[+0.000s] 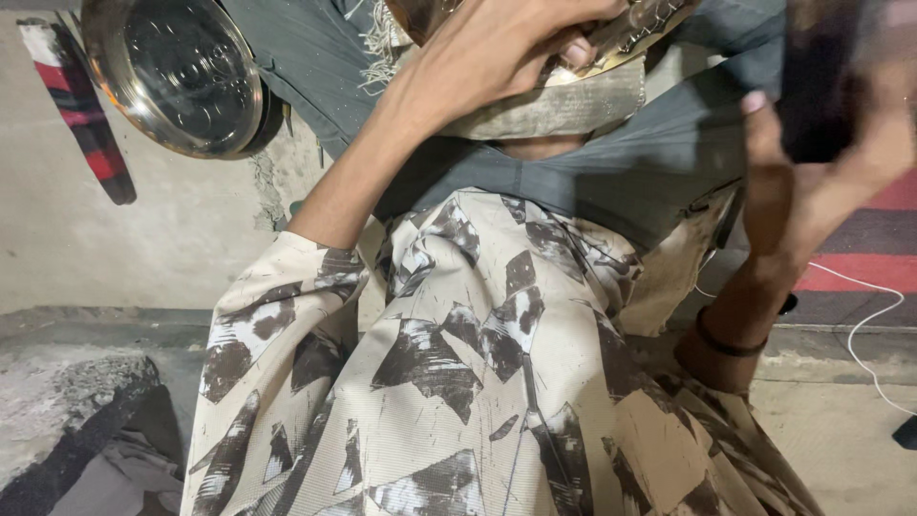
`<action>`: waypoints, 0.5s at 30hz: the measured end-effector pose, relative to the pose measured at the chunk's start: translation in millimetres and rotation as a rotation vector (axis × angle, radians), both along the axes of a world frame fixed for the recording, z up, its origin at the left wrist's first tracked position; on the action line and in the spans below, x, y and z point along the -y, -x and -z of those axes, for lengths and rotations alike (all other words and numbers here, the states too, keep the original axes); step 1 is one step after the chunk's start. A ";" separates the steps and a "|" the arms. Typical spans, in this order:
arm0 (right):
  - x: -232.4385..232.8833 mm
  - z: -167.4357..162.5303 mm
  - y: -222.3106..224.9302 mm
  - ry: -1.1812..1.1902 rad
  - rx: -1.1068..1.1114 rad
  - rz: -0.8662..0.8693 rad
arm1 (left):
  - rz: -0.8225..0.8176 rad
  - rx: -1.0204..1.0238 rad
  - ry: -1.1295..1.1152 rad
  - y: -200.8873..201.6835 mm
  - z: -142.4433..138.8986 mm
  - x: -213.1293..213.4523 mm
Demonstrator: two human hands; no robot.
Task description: The person sits on the floor and uses a small hammer to tap the surface of a decorative metal plate resting on a cloth pad. They repeatedly tap different areas of the plate, occasionally lifting and repositioning it to access new sections.
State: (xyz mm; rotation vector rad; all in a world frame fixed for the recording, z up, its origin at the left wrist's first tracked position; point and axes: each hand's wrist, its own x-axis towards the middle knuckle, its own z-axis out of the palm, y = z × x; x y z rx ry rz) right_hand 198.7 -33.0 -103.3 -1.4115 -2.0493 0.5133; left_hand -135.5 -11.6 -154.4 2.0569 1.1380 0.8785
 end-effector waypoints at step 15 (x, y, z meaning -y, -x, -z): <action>-56.7 -41.3 56.8 0.007 0.396 -0.349 | -0.008 0.041 -0.060 0.5 -25.7 -3.0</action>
